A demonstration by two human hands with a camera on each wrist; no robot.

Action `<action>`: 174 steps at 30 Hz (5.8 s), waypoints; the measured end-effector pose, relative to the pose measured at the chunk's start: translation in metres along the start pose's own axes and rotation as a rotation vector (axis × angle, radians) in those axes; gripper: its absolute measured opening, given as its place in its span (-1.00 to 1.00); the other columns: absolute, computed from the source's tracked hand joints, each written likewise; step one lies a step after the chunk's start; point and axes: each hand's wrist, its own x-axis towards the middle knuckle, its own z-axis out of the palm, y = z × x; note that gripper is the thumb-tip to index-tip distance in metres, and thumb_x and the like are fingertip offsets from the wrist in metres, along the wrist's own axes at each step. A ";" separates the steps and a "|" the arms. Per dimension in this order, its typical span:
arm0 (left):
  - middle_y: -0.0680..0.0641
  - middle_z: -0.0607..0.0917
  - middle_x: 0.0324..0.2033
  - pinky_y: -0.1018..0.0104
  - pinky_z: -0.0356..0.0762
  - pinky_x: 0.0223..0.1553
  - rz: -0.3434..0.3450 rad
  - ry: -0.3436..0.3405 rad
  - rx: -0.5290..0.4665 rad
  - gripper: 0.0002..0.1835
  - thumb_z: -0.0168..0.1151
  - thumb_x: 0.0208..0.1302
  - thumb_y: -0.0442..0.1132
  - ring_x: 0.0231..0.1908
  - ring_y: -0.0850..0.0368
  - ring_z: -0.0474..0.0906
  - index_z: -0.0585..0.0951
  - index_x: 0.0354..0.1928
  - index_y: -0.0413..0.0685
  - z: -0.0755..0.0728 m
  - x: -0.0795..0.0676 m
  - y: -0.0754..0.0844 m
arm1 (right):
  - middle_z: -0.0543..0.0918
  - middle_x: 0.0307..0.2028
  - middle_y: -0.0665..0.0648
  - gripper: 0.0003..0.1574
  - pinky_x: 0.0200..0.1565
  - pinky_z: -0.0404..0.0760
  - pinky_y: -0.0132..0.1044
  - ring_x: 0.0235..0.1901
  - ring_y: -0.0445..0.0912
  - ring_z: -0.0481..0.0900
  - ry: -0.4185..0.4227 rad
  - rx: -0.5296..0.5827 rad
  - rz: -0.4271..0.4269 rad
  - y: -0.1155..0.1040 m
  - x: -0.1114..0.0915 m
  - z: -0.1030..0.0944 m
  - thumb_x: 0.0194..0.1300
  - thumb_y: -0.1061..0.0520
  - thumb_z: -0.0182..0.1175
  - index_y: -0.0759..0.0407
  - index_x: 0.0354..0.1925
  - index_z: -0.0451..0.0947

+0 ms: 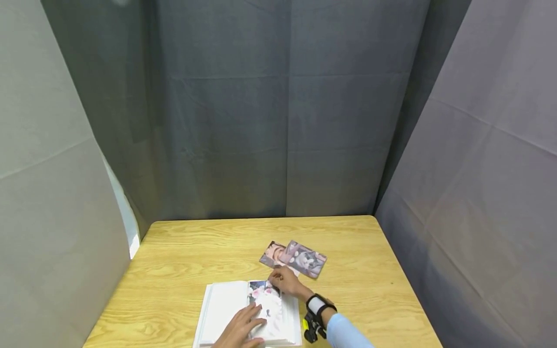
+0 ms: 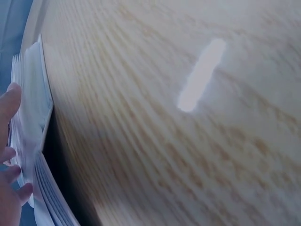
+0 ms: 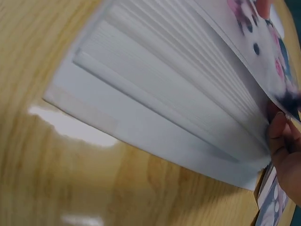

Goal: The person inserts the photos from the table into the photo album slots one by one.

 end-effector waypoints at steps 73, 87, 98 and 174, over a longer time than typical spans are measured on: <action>-0.21 0.49 0.25 -0.17 0.49 0.03 -0.467 -0.167 -0.104 -0.60 0.34 0.24 -0.15 0.25 -0.21 0.36 0.65 0.10 -0.10 -0.006 0.003 0.009 | 0.47 0.27 0.31 -0.49 0.18 0.38 0.24 0.25 0.26 0.39 0.054 -0.477 -0.214 -0.003 -0.067 0.031 0.22 0.26 0.29 0.27 0.16 0.54; -0.20 0.52 0.24 -0.08 0.53 0.00 -0.381 -0.159 0.004 -0.60 0.37 0.20 -0.13 0.26 -0.17 0.38 0.67 0.08 -0.07 0.000 0.007 0.012 | 0.67 -0.14 0.18 -0.72 -0.10 0.58 0.06 -0.14 0.11 0.59 0.376 -0.328 0.067 0.003 -0.073 0.012 0.13 0.41 0.30 0.26 -0.15 0.65; -0.21 0.54 0.22 -0.06 0.54 -0.04 -0.362 -0.091 0.026 -0.61 0.39 0.16 -0.16 0.24 -0.19 0.40 0.69 0.04 -0.10 0.002 0.005 0.011 | 0.71 -0.16 0.36 -0.65 -0.28 0.56 0.03 -0.32 0.15 0.66 0.705 -0.167 0.519 0.023 -0.072 -0.022 0.40 0.27 0.05 0.44 0.09 0.46; -0.19 0.73 -0.46 0.30 0.68 -0.47 -0.740 0.376 -0.967 -0.79 0.32 0.21 -0.49 -0.51 0.01 0.73 0.56 -0.21 -0.56 -0.026 0.042 -0.023 | 0.55 -0.58 0.00 -0.74 -0.51 0.56 -0.37 -0.58 -0.20 0.48 0.226 0.531 0.248 -0.020 -0.020 0.002 0.35 0.28 0.24 0.49 -0.33 0.43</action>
